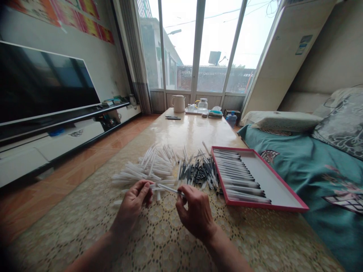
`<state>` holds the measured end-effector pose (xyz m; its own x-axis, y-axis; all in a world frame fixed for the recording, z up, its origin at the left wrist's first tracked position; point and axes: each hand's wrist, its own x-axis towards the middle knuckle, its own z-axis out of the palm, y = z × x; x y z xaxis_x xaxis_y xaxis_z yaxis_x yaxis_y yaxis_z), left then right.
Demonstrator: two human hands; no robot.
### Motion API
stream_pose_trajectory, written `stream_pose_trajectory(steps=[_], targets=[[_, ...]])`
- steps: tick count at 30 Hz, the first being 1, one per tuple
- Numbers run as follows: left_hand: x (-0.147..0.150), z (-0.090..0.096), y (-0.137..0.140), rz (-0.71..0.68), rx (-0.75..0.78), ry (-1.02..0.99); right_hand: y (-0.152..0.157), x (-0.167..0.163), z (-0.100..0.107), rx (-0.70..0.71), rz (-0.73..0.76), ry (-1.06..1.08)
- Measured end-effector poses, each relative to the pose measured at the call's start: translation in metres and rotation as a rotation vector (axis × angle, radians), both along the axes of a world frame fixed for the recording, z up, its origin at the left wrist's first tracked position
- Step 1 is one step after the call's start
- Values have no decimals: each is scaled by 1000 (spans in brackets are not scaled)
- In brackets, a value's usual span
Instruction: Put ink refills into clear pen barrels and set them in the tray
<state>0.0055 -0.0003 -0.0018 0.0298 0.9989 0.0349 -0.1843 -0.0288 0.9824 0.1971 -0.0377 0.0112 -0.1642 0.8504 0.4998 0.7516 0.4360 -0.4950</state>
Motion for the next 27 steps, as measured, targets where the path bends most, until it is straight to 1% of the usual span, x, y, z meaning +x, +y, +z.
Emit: stream_pose_trajectory(steps=[5,10,14,17,22,24,27], targets=[[-1,3,-1,-26,-42,-28,0,1,2,-3,-3,-35],[1,-1,0,-52,-19,-30,0,0,0,9,4,-59],[3,-4,-1,-109,-26,-28,0,-2,-5,4,36,-87],[5,-7,-1,-146,-47,-54,2,-2,-10,8,65,-168],[9,-9,-4,-173,-30,-37,4,-4,-11,69,35,-386],[10,-8,-6,-165,-28,-44,3,-6,-10,92,28,-420],[10,-8,-8,-151,-25,-62,0,-9,-9,86,28,-407]])
